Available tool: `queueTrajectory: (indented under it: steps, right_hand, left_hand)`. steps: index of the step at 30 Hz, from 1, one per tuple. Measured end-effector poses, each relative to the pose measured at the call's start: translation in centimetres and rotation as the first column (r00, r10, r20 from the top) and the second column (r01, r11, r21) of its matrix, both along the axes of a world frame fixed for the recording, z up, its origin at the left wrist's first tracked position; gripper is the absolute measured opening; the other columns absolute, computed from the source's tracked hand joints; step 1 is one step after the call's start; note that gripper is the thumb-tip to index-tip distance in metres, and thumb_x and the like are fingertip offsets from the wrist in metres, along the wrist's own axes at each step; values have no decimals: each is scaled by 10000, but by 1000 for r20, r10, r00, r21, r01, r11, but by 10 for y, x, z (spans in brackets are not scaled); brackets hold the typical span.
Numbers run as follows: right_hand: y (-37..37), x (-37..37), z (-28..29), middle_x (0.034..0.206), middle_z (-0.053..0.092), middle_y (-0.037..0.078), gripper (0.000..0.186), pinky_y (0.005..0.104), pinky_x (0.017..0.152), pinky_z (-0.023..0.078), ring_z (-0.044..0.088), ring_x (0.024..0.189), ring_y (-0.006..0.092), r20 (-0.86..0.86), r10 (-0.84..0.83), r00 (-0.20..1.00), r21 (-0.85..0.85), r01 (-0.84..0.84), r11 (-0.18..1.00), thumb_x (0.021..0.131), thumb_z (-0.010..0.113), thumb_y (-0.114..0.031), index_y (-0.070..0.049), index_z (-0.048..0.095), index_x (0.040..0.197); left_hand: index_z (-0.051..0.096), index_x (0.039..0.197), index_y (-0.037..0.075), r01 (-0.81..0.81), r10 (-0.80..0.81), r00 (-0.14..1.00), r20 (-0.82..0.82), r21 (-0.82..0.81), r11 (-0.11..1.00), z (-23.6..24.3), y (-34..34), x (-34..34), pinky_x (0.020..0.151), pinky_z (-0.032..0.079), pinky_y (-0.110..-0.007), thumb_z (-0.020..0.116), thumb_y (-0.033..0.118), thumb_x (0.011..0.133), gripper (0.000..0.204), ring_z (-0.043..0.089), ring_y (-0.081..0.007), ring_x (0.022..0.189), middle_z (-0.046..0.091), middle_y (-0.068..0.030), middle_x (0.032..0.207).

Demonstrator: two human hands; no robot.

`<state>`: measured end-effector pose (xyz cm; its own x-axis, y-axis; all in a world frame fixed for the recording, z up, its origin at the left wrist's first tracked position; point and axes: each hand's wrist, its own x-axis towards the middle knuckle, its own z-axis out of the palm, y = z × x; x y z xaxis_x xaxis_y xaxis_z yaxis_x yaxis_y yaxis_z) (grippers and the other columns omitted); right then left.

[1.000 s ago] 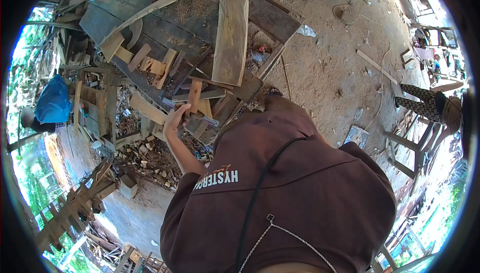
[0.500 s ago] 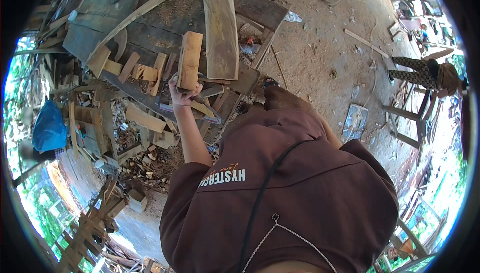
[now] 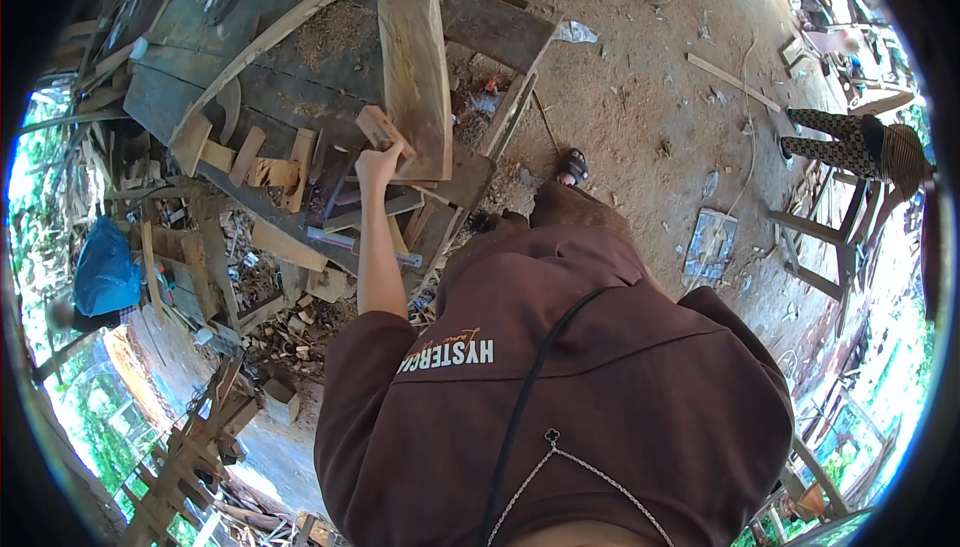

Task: The recorder uses a hand chisel to shape or clean a piece of wood in a workshop.

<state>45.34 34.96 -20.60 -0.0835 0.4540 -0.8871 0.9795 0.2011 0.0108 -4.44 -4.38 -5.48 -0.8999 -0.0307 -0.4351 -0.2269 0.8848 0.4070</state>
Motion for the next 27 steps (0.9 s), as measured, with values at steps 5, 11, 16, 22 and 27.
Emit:
queueTrajectory:
  steps: [5,11,16,22,27]
  right_hand:
    - [70,-18,-15,1059,650,231,583,445,786,511,635,994,365,-17,31,999,-39,-32,999,758,621,-476,-2,646,1097]
    - [165,-49,-33,1060,651,229,583,446,785,512,634,1000,365,-72,-9,997,-77,3,997,759,621,-474,0,644,1099]
    - [249,-73,-42,1061,651,228,584,446,784,512,632,1004,364,-198,-241,950,-91,227,970,761,622,-473,1,644,1101]
    - [310,-72,-39,1092,647,215,574,443,814,507,610,1062,356,-94,-361,928,98,369,924,771,619,-447,8,630,1121]
    - [307,-79,-55,1149,629,198,533,388,885,482,603,1093,306,-51,-248,967,66,251,966,776,586,-423,-25,636,1128]
  left_hand:
    - [648,746,-129,-294,322,932,-167,169,941,10,10,-8,658,513,-421,663,479,720,609,683,-323,717,649,-237,671]
    - [642,731,-62,-370,340,926,166,208,905,20,41,-14,427,436,-334,691,452,730,516,611,-209,496,601,-112,605]
    - [622,773,1,-553,522,833,182,281,784,37,61,-17,375,366,-281,705,449,735,458,493,-128,423,600,-89,613]
    - [606,856,48,-559,546,821,166,428,710,98,110,-25,426,388,-264,695,464,779,432,464,-114,439,595,-89,619]
    - [625,785,63,-414,399,907,132,454,789,129,183,-51,442,386,-262,707,443,787,389,461,-100,431,566,-44,566]
